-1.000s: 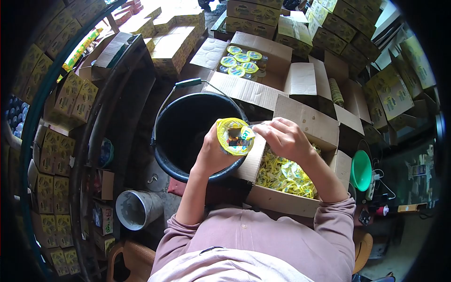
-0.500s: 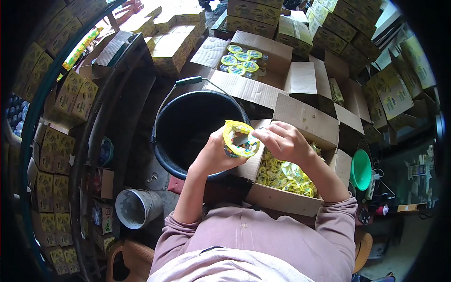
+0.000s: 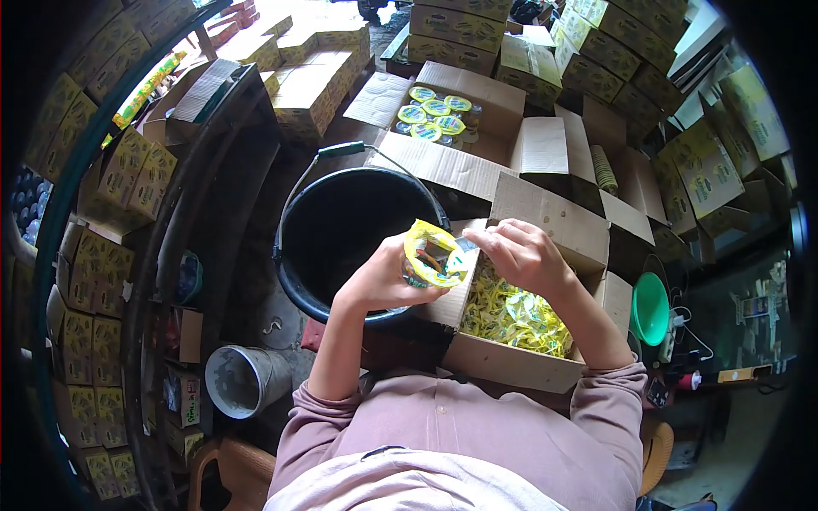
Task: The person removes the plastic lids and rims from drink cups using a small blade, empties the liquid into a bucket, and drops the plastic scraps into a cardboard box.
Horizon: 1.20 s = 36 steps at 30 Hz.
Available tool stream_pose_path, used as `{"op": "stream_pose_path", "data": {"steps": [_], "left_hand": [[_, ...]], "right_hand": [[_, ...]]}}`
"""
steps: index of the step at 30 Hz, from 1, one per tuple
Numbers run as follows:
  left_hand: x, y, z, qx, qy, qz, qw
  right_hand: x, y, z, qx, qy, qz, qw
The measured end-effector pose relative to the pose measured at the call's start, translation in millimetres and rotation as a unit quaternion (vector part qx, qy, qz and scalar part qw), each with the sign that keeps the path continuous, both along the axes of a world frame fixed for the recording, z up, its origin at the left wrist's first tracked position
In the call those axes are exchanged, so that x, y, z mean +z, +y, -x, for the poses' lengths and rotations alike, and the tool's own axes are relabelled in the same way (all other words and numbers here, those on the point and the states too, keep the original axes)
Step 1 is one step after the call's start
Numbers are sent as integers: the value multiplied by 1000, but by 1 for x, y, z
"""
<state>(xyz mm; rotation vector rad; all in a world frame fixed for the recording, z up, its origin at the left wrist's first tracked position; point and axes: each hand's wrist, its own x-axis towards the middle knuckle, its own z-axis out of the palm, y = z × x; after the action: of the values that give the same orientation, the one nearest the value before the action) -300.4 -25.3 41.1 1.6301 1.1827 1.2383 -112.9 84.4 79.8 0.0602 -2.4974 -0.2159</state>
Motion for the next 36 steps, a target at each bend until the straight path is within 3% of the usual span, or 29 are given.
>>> {"op": "stream_pose_path", "data": {"steps": [7, 22, 31, 32, 35, 36], "left_hand": [[2, -2, -9, -88, -142, 76, 983], [-5, 2, -8, -223, -196, 156, 942], [-15, 1, -11, -325, -246, 266, 874], [-14, 1, -16, -327, -239, 254, 879], [-4, 1, -38, -191, -183, 25, 964], [3, 0, -41, -153, -143, 4, 978]], "right_hand": [[-6, -7, 0, 19, -16, -11, 1000], [-8, -16, -6, 37, -3, 34, 999], [-12, -30, -24, 10, 12, 63, 998], [-11, -32, -26, -4, 24, 77, 997], [-2, -38, -37, -41, 61, 78, 994], [0, -40, -43, -50, 66, 73, 994]]}}
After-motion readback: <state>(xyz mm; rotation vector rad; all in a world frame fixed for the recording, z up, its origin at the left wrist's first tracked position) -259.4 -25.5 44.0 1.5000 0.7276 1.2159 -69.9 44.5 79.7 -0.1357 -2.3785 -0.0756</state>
